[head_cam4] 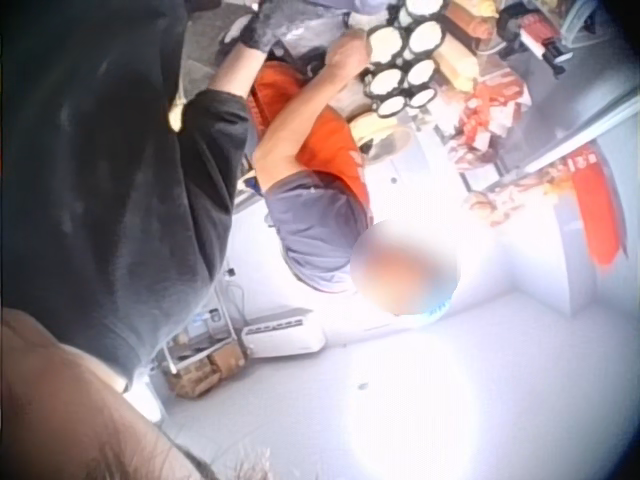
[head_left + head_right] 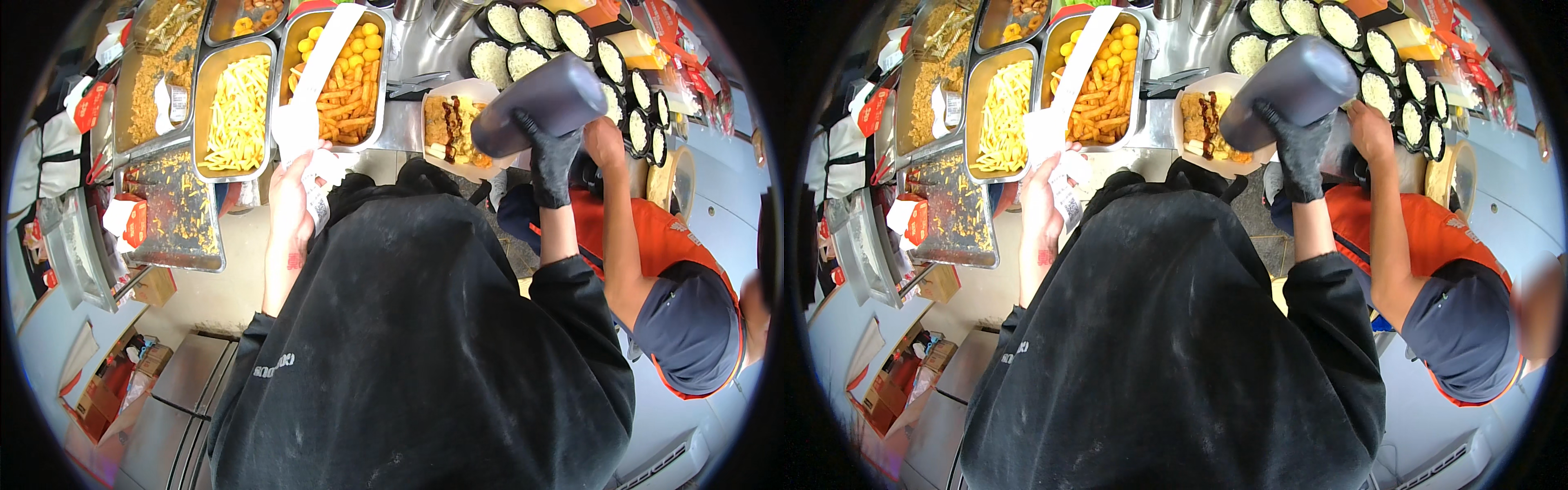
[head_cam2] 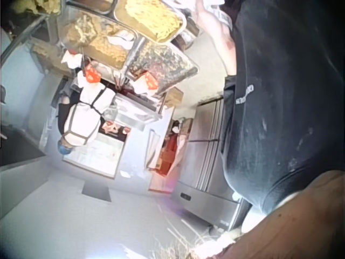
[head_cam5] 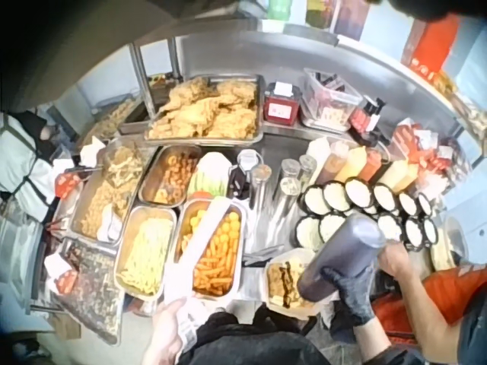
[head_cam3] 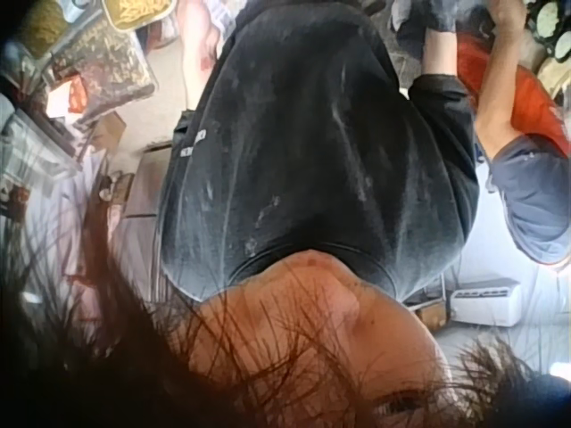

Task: The person assembles food orders in a commercial kitchen. They use tongs to place fried chicken and fries into paper containers, then add sauces from squeeze bottles. The person handles order receipts and coordinates with a coworker preparing rice bowls.

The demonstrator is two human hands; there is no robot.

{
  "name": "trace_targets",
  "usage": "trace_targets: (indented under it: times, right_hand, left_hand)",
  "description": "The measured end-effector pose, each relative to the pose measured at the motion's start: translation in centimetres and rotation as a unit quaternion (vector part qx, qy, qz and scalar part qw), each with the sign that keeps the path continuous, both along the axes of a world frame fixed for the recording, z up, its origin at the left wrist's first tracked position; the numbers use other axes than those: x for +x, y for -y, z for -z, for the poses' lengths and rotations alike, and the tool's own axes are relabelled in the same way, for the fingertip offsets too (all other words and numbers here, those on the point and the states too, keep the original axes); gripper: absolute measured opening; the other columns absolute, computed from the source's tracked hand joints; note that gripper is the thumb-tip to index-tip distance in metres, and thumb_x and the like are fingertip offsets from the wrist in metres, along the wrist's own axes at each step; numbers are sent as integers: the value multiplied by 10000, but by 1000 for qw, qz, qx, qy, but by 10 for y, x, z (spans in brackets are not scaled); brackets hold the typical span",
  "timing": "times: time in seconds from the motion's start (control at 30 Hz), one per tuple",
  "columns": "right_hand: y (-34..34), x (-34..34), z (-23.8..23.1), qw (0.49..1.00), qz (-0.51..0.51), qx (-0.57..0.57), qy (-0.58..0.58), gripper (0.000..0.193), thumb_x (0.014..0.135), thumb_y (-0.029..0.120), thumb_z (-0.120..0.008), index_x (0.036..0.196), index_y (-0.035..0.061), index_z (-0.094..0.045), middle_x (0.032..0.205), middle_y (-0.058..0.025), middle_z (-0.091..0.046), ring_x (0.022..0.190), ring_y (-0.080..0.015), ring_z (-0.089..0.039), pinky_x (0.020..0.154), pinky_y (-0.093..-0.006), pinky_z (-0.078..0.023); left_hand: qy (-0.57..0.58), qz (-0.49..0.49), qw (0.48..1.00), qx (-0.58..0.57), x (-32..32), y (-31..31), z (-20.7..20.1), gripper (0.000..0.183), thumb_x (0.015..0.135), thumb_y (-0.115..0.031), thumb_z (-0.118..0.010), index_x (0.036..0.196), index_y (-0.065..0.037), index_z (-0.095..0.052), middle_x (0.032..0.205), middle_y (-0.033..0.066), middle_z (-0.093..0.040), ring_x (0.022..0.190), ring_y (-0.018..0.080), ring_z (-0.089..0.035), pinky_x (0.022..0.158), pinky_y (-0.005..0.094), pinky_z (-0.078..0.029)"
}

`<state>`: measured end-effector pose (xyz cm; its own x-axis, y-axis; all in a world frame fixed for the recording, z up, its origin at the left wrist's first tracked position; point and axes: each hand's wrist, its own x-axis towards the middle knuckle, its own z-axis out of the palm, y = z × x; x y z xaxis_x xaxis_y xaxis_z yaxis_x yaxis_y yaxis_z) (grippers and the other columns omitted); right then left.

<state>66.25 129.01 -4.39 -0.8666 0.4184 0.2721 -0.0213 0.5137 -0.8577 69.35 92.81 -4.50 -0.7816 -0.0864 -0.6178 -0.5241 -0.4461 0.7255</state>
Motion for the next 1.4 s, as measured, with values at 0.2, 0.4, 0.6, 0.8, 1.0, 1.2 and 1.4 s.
trace_targets:
  times: [0.2,0.4,0.6,0.8,1.0,1.2,1.4]
  right_hand:
    - [-23,-37,6,998,38,-49,-32,827,577,243,-952,1221,-41,-519,1113,-133,-630,1003,-237,-612,910,-369,-503]
    - [-12,-17,-3,995,-3,-92,25,885,564,266,-964,1245,-44,-491,1165,-140,-618,1051,-219,-604,925,-350,-499]
    - [-11,-25,-8,998,47,-28,-21,690,622,169,-922,1174,-26,-557,1085,-106,-645,949,-201,-623,861,-338,-516]
    - [-5,-26,-40,971,-31,-234,-45,520,672,67,-879,1095,-25,-590,1042,-97,-653,895,-180,-630,817,-321,-523]
    - [2,-6,-9,997,56,19,43,731,602,274,-942,1160,-34,-584,1082,-124,-667,964,-212,-641,879,-355,-511]
    - [-18,-45,-4,990,48,-83,-104,533,696,107,-871,1129,-33,-593,1033,-93,-657,900,-167,-620,821,-318,-520]
    - [17,-12,-12,998,48,7,50,691,613,280,-934,1143,-17,-602,1025,-123,-679,940,-228,-650,865,-355,-526]
  left_hand:
    - [-9,32,999,-3,5,6,13,319,954,-110,-515,1205,71,-592,1092,173,-696,961,247,-681,814,340,-528]
    - [-6,9,1000,1,3,3,8,314,958,-108,-508,1200,73,-593,1092,179,-694,967,253,-681,819,342,-532]
    - [-5,30,999,-22,4,6,10,329,965,-116,-495,1217,78,-580,1115,177,-686,986,252,-674,812,334,-529]
    - [-5,24,1000,-10,5,7,10,333,965,-120,-495,1223,74,-576,1118,173,-686,995,247,-670,808,331,-528]
    - [-4,22,999,-29,5,5,6,330,963,-120,-497,1216,74,-584,1110,171,-689,972,246,-675,806,324,-527]
    - [-6,30,999,-10,9,7,13,329,961,-124,-499,1212,71,-587,1105,167,-691,967,239,-676,807,317,-525]
    - [-10,28,999,-17,8,3,7,330,964,-129,-495,1211,69,-587,1119,167,-686,982,233,-671,811,321,-525]
